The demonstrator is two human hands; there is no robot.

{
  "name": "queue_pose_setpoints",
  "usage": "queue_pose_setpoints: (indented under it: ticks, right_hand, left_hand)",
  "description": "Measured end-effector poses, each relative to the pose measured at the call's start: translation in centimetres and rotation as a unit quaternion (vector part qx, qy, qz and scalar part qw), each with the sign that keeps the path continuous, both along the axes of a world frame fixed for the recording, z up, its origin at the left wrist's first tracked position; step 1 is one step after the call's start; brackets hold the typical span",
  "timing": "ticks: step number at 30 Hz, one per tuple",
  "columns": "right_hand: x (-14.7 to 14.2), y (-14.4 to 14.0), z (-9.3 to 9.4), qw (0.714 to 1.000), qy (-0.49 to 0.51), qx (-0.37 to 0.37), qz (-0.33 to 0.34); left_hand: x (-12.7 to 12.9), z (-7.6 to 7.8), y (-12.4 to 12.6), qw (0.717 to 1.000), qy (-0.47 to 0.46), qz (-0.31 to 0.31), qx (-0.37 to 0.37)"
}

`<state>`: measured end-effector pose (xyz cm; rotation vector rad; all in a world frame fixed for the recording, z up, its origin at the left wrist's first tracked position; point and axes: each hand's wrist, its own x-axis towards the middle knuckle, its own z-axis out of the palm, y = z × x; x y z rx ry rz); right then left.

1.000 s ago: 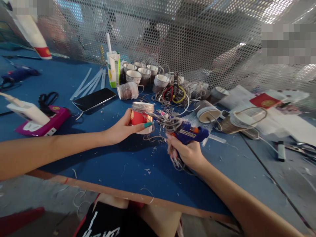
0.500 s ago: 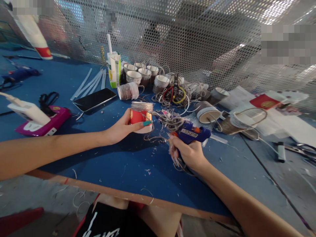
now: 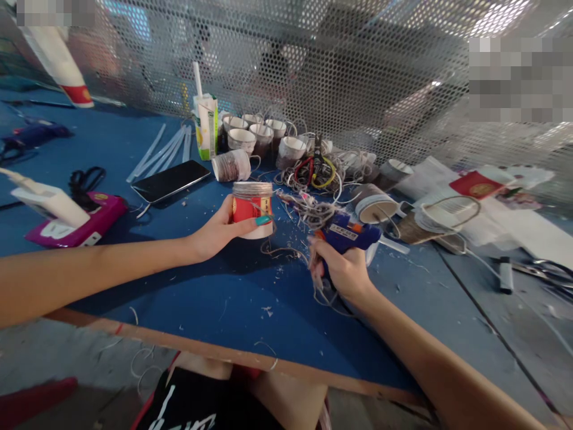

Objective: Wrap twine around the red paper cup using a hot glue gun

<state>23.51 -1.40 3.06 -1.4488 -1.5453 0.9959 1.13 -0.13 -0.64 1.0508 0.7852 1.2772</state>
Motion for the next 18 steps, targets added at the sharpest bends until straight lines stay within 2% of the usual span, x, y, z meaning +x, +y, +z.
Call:
queue_pose_setpoints:
  ticks: [3, 5, 7, 10, 13, 15, 18]
  right_hand:
    - [0.9, 1.4, -0.3, 0.986, -0.108, 0.104, -0.069]
    - [1.5, 2.3, -0.7, 0.954, -0.219, 0.172, -0.108]
    - [1.8, 2.9, -1.2, 0.922, -0.311, 0.198, -0.114]
    - [1.7, 2.7, -1.6, 0.889, -0.373, 0.25, -0.086]
    - [1.3, 1.5, -1.1, 0.861, -0.355, 0.362, -0.047]
    - [1.0, 0.5, -0.4, 0.848, -0.3, 0.437, -0.013]
    - [0.7, -0.7, 0.6, 0.83, -0.192, 0.515, 0.097]
  left_hand:
    - [-0.1, -0.1, 0.2, 1.0, 0.0, 0.004, 0.006]
    - [-0.1, -0.1, 0.2, 1.0, 0.01, 0.004, 0.007]
    - [-0.1, -0.1, 0.2, 1.0, 0.025, 0.005, 0.009]
    - [-0.1, 0.1, 0.1, 0.999, 0.045, 0.001, 0.014]
    - [-0.1, 0.2, 0.0, 0.998, 0.06, -0.014, 0.017]
    - [-0.1, 0.2, -0.1, 0.997, 0.076, -0.026, 0.021]
    - [-0.3, 0.1, -0.2, 0.993, 0.103, -0.039, 0.033]
